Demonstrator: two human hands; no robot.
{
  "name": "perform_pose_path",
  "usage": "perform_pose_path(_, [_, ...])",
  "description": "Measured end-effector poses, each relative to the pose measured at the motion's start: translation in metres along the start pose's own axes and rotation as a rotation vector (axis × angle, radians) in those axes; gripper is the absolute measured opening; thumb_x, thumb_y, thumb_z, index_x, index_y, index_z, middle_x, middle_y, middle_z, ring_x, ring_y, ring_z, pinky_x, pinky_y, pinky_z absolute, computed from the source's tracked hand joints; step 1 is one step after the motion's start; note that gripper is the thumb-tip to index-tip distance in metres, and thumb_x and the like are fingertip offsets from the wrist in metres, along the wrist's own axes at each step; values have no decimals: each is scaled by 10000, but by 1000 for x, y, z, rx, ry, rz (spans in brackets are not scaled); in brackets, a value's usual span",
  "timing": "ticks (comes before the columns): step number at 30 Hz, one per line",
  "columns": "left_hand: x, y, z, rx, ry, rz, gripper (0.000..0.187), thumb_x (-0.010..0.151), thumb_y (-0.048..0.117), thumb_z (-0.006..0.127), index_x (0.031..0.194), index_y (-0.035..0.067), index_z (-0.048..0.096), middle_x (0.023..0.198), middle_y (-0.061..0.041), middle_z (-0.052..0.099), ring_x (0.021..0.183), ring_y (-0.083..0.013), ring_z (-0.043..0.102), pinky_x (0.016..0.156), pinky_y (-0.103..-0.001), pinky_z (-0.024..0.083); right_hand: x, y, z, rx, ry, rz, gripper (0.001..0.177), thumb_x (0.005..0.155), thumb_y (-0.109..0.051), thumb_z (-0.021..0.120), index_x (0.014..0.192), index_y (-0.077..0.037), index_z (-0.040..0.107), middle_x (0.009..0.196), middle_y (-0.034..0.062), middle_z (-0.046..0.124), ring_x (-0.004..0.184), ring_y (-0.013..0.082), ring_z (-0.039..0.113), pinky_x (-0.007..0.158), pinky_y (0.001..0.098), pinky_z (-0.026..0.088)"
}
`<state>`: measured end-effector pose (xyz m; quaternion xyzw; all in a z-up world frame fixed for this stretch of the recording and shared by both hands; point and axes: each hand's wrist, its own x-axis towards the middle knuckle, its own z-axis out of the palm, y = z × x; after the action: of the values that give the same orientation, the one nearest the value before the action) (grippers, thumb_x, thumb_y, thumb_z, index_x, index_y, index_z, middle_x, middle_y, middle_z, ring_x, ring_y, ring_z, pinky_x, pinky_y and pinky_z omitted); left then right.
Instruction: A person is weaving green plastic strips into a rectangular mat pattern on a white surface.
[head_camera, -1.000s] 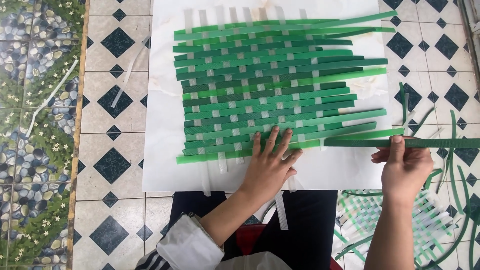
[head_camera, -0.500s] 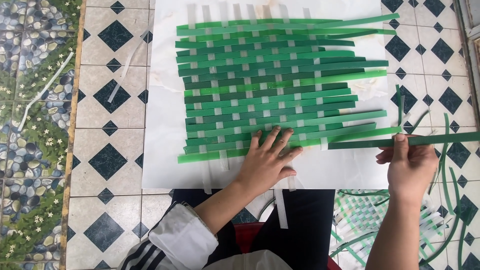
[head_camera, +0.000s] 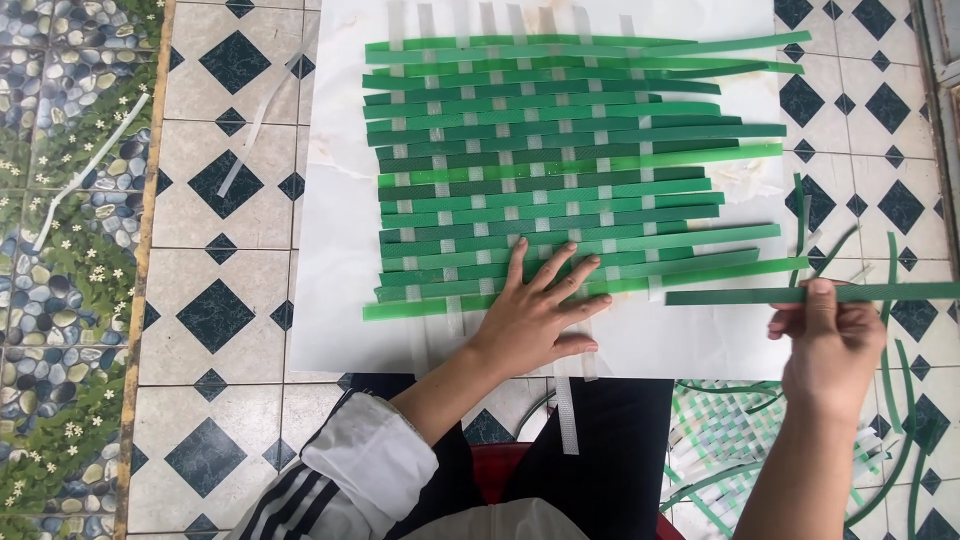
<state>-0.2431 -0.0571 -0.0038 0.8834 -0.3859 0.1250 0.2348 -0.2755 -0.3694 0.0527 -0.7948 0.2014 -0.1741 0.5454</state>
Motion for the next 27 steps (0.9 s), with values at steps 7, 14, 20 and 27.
perform_pose_path(7, [0, 2, 0, -32, 29, 10, 508, 876, 603, 543, 1257, 284, 650, 1482, -79, 462, 1442, -357, 300, 1106, -757, 136, -20, -19, 34, -251, 14, -136, 166, 1186, -118, 475, 1063, -6, 474, 727, 133, 621, 535, 172, 565, 563, 320, 499])
perform_pose_path(14, [0, 1, -1, -15, 51, 37, 501, 869, 608, 559, 1230, 274, 653, 1456, -102, 492, 1425, -387, 322, 1085, -785, 158, -20, 3, 47, -155, 46, -111, 167, 1147, -169, 496, 1034, -46, 480, 684, 99, 595, 536, 165, 582, 570, 314, 509])
perform_pose_path(20, [0, 1, -2, 38, 55, 45, 477, 886, 615, 530, 1186, 267, 657, 1447, -103, 489, 1412, -381, 349, 1085, -772, 180, -33, -2, 35, -510, 92, -425, 346, 1198, -168, 567, 896, 1, 548, 689, 78, 627, 599, 192, 599, 657, 330, 482])
perform_pose_path(27, [-1, 2, -4, 82, 23, 47, 488, 900, 629, 477, 1196, 269, 620, 1467, -109, 473, 1426, -389, 327, 1093, -772, 167, -29, -13, 33, -493, 25, -463, 211, 1210, -76, 572, 1040, 47, 596, 748, 123, 639, 626, 208, 629, 606, 340, 523])
